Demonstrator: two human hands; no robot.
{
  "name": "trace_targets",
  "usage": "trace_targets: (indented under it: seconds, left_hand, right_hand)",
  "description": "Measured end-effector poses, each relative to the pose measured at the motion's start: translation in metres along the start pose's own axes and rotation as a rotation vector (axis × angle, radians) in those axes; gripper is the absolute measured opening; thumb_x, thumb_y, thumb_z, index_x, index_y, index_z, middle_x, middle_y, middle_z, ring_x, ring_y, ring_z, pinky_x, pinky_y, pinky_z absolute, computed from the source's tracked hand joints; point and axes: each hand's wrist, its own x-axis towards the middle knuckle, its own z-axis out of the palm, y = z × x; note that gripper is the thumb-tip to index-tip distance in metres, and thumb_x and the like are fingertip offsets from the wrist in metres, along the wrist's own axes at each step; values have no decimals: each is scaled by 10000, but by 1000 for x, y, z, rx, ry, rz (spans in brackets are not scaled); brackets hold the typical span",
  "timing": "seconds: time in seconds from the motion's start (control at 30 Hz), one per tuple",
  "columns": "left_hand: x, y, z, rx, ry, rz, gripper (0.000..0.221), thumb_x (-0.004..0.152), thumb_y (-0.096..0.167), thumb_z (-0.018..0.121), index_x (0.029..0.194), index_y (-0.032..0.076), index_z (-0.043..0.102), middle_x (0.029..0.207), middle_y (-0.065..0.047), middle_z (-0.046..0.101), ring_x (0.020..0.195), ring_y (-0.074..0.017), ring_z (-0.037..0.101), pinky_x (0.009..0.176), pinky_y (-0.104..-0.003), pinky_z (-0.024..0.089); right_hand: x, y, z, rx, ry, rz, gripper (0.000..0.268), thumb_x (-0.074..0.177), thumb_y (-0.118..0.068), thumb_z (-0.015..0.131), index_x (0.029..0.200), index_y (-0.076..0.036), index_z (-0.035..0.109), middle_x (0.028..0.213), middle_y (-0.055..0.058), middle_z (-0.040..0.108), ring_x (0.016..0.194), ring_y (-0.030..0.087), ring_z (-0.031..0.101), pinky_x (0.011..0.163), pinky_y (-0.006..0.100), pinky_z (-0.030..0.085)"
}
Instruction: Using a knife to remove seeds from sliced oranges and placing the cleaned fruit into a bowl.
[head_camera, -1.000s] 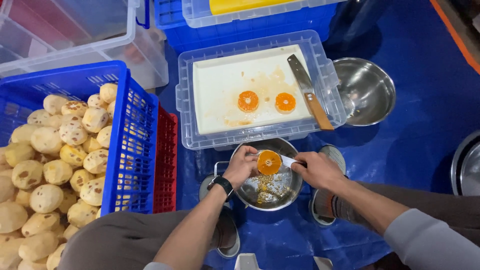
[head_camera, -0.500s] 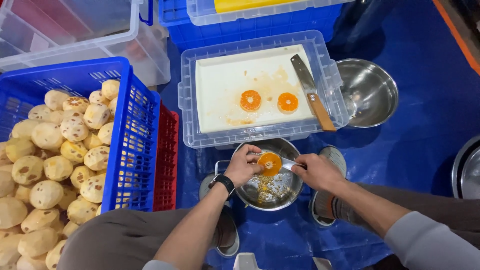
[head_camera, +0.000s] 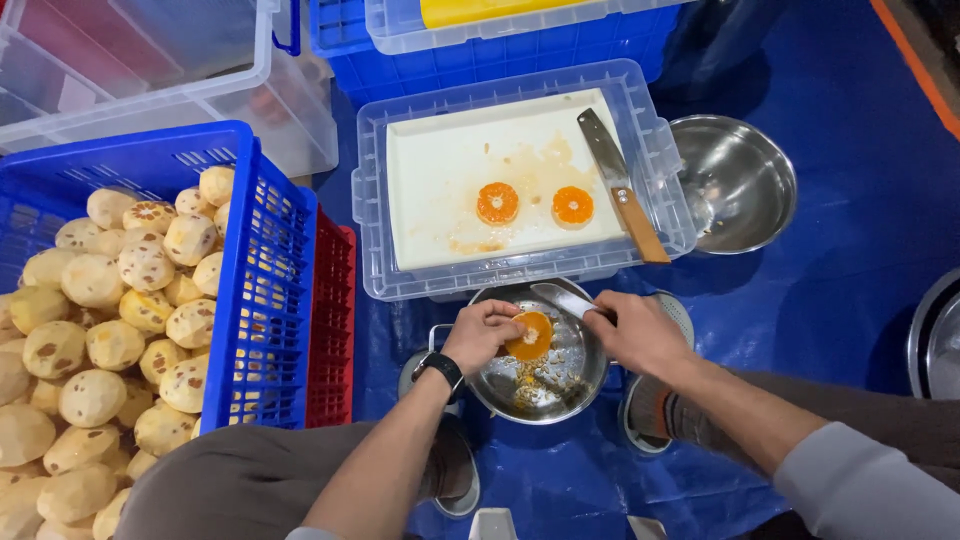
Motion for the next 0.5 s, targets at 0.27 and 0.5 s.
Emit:
trace_targets:
  seconds: [0.27,0.5]
  left_hand:
    - [-2,-6,1,-324,49,-233,484,932,75,712,1390,-22,589,1285,-254,618,1126,-352,664,870,-487,612]
    - [3,-12,-8,-317,38,-314,506,946,90,720,1420,2,565,1296,-256,575,1152,-368,638,889,-514,604]
  right_hand:
    - [27,60,52,53,-67,20,261,941,-333,628,950,-124,783,771,141,778,833,340,768,709,444,600]
    - [29,60,58,63,-13,-37,258,972,-290,610,1034,-83,751,822,210,768,856,394,772,702,463,608]
